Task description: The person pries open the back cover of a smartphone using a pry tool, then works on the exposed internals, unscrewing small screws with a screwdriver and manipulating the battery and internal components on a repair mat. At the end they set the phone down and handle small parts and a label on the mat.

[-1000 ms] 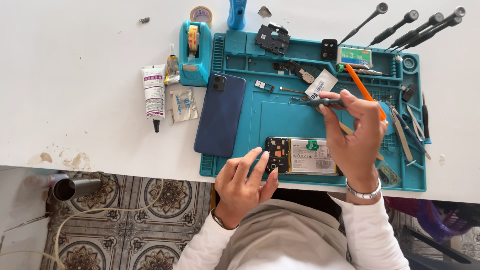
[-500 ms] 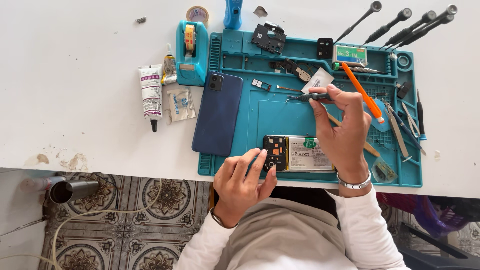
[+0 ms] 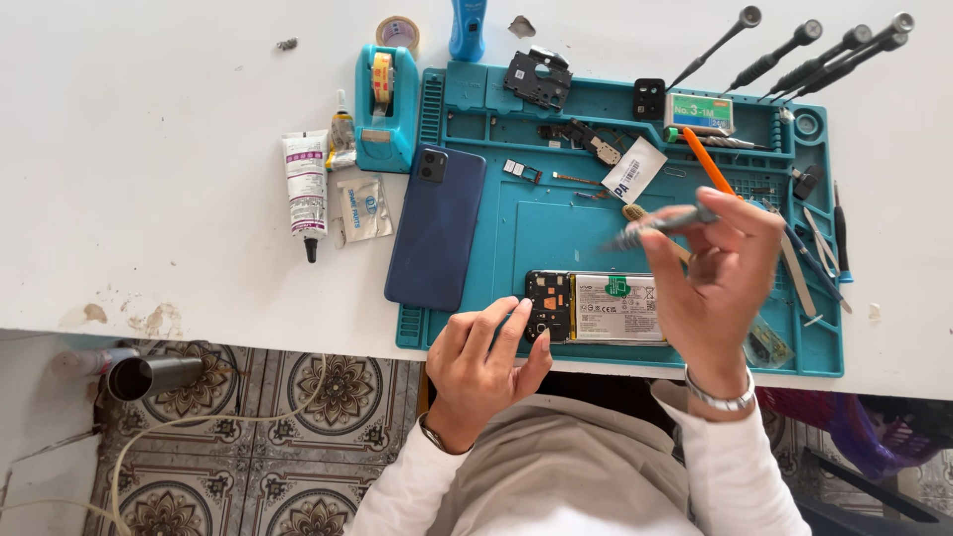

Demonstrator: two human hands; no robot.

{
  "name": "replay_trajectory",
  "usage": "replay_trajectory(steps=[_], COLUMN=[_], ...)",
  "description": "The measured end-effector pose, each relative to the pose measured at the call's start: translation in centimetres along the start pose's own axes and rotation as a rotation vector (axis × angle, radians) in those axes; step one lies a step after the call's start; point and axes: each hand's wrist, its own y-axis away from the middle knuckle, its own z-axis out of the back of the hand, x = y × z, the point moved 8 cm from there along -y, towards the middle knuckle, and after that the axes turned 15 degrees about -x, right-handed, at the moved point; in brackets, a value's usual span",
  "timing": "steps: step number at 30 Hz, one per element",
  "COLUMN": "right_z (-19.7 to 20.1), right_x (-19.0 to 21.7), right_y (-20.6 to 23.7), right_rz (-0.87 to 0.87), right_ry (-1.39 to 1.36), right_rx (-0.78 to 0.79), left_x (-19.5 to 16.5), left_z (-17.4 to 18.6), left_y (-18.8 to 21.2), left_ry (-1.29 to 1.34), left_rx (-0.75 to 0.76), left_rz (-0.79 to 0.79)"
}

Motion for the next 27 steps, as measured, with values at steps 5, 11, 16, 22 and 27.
replay_trajectory(steps=[5,11,16,22,27], right_z=[1.0,0.3,-0.7,-1.2,-1.4], right_x=[-1.3,-1.8,-1.5,-1.3,-1.4], right_y=[1.9,4.1,4.9,5.0,5.2], right_rz=[-0.269,-0.346,-0.342,-0.257,-0.232], right_ry=[-0.072,0.025,-0.133,-0.097,-0.063], right_rx=[-0.06,-0.045,-0.06,-0.044,-0.031], left_x=[-0.1,0.0,-0.1,-0.2,-0.2], left_z=[0.4,1.1,1.1,1.0,1.0], left_y=[0.4,1.2,1.6,1.7,1.7], left_ry=[0.052,0.179,0.156,0.131,0.123], left_rx=[-0.027,-0.056,-0.032,-0.026,-0.027], left_rz=[-0.054,-0.156,-0.162,-0.185,-0.188])
